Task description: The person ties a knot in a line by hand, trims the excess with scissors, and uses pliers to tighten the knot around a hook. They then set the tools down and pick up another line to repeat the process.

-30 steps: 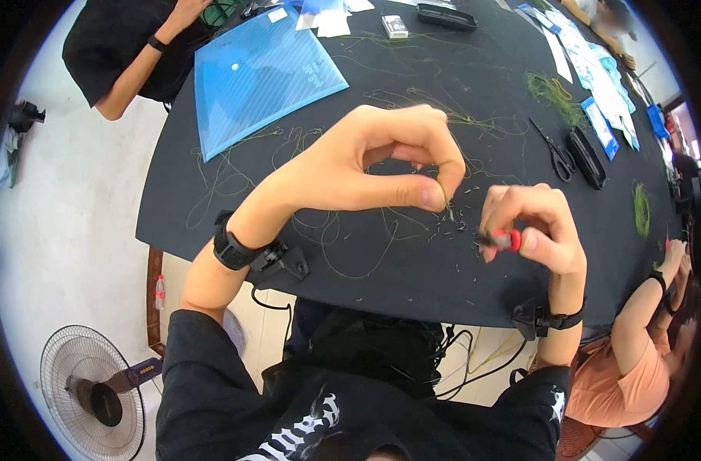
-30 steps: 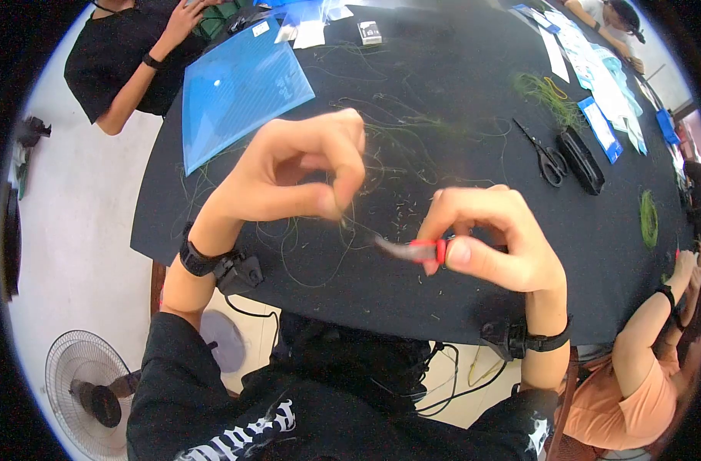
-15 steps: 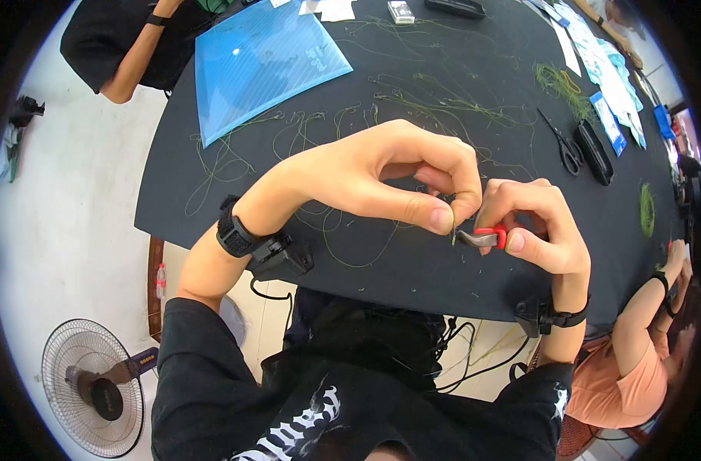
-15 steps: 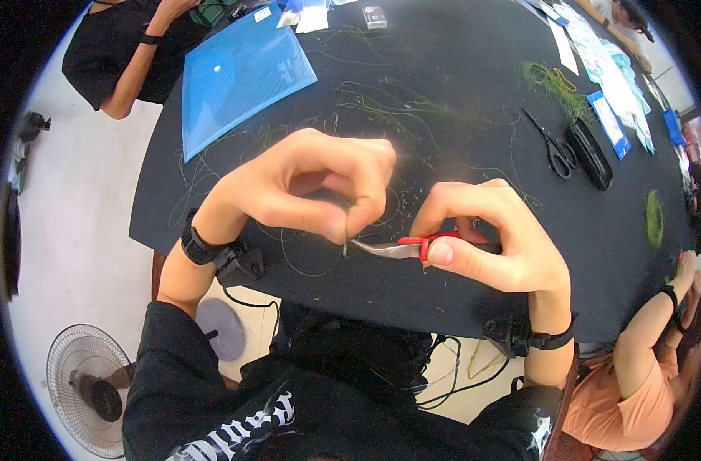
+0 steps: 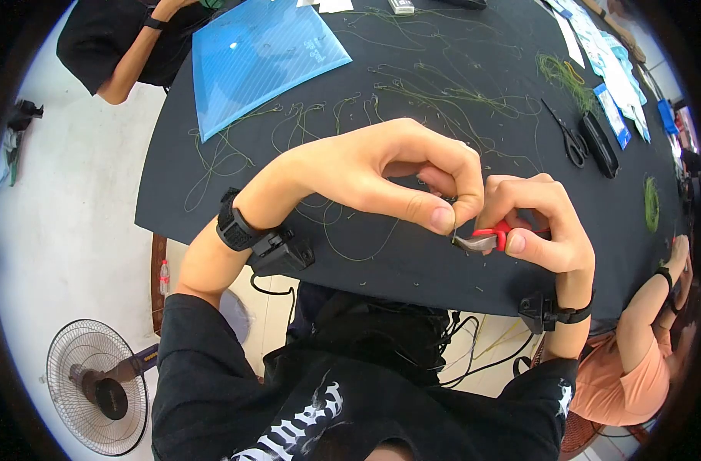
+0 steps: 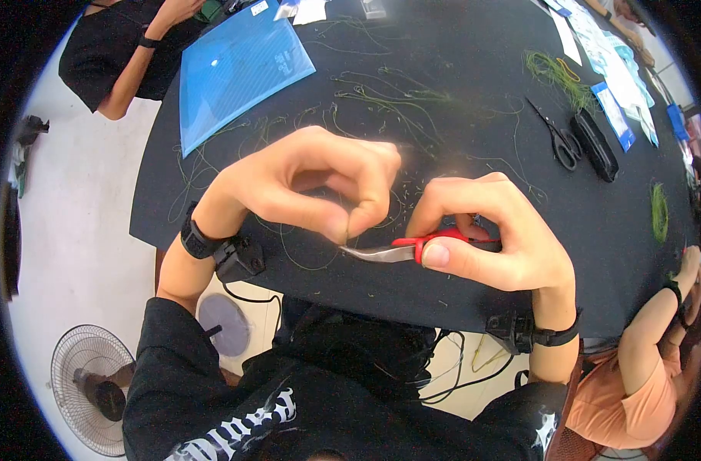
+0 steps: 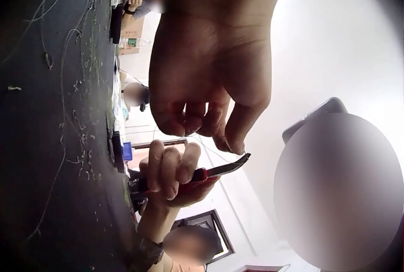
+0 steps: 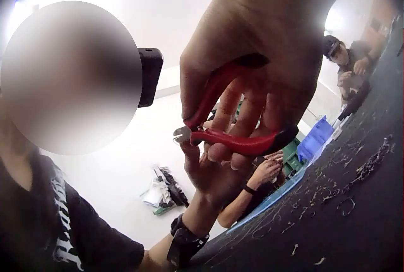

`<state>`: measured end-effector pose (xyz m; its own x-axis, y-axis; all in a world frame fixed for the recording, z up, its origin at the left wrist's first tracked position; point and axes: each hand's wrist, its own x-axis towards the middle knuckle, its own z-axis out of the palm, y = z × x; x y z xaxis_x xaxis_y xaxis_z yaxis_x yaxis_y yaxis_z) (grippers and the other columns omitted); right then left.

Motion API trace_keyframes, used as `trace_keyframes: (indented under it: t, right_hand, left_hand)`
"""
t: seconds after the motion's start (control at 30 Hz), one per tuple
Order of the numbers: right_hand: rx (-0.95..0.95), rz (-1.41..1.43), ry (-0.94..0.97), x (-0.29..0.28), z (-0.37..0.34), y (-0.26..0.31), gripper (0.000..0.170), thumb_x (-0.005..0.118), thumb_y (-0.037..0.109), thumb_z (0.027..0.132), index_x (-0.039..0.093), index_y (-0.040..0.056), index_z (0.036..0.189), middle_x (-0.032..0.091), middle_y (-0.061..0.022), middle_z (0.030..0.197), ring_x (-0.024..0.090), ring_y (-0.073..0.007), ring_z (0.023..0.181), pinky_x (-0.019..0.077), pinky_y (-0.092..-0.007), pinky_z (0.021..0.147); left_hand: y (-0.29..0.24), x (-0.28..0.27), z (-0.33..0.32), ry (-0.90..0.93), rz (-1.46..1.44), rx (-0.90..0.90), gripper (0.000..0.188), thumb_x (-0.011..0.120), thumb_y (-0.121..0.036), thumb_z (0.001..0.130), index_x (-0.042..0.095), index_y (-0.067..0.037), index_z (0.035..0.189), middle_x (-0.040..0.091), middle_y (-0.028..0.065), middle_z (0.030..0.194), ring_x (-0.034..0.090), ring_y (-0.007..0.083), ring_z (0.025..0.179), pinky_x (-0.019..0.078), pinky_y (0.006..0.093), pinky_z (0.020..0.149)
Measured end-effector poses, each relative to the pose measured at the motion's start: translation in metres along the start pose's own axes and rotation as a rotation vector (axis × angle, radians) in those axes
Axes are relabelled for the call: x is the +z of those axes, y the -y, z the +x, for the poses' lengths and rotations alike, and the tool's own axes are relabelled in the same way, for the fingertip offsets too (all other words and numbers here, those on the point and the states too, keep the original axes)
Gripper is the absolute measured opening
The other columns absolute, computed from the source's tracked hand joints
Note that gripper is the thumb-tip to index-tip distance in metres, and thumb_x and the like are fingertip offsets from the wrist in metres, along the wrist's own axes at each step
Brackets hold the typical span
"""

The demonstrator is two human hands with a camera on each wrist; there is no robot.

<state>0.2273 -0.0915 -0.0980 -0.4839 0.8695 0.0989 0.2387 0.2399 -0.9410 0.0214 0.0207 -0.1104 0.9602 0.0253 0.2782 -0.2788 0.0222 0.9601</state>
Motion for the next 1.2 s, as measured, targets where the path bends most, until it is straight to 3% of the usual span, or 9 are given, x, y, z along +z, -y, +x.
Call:
trace_keyframes:
  t: [0.6,1.2]
  right_hand:
    - [0.033,0.012,0.004,0.0,-0.002,-0.008,0.024,0.062,0.028,0.079,0.063,0.005,0.078,0.053,0.0007,0.06,0.038,-0.0069,0.044,0.0256,-0.0221,0.042]
    - [0.04,0.025,-0.024,0.002,-0.001,-0.005,0.024,0.058,0.03,0.082,0.061,0.0063,0.077,0.057,0.0031,0.058,0.04,-0.0036,0.044,0.0231,-0.0205,0.04]
  left_hand:
    - [0.009,0.0,0.001,0.053,-0.062,-0.06,0.019,0.065,-0.017,0.081,0.057,0.0,0.081,0.046,0.0033,0.081,0.045,0.0117,0.075,0.04,0.0231,0.065]
    - [0.013,-0.002,0.002,0.036,-0.101,-0.099,0.016,0.061,-0.015,0.082,0.055,0.0,0.081,0.045,0.0025,0.081,0.045,0.0109,0.076,0.0386,0.023,0.067]
